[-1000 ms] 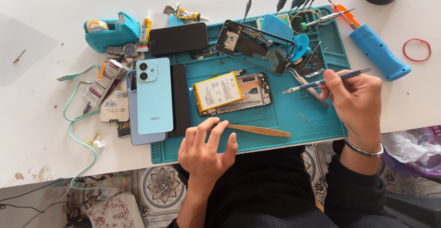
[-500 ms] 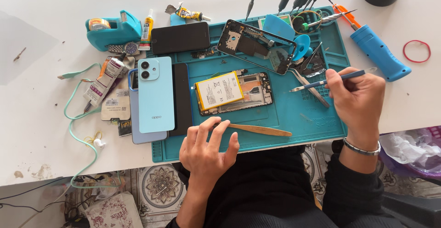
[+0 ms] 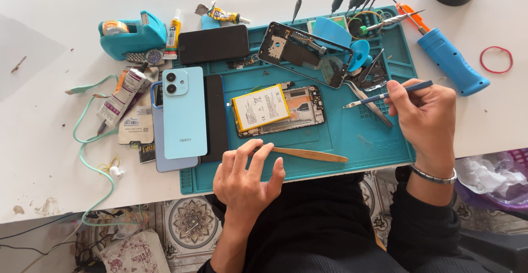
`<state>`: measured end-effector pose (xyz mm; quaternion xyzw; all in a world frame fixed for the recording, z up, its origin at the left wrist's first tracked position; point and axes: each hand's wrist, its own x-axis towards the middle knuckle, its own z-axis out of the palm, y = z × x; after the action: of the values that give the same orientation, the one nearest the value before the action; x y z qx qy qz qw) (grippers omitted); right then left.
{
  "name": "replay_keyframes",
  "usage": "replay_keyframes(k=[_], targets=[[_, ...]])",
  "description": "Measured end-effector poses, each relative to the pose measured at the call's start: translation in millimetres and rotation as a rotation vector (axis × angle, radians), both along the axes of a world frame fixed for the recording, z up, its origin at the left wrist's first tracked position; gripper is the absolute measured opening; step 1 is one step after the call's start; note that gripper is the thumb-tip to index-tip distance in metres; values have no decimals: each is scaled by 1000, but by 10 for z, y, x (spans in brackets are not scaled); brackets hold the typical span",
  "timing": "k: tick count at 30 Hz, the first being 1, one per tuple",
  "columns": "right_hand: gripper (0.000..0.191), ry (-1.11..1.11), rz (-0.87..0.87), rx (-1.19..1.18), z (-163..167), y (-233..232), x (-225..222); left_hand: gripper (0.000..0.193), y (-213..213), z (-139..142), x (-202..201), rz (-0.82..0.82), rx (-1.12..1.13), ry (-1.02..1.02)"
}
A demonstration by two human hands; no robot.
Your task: The person pries the battery out of an opened smartphone using a pry tool, cleans the old battery and the phone chassis with a brush, and positions a replacement battery into the phone body on the repair mat.
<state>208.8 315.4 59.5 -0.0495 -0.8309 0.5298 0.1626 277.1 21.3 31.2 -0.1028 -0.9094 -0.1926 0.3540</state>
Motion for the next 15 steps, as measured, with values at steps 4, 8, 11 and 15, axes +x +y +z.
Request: replay_keyframes(k=[4, 8, 11, 15], targets=[[30, 95, 69, -153, -44, 1, 7, 23, -12, 11, 2, -3, 2, -3], [30, 7, 25, 48, -119, -11, 2, 23, -14, 11, 6, -5, -2, -6], [34, 103, -67, 191, -91, -23, 22, 23, -14, 8, 8, -5, 1, -3], [26, 424, 106, 285, 102, -117, 74, 23, -43, 10, 3, -8, 3, -2]])
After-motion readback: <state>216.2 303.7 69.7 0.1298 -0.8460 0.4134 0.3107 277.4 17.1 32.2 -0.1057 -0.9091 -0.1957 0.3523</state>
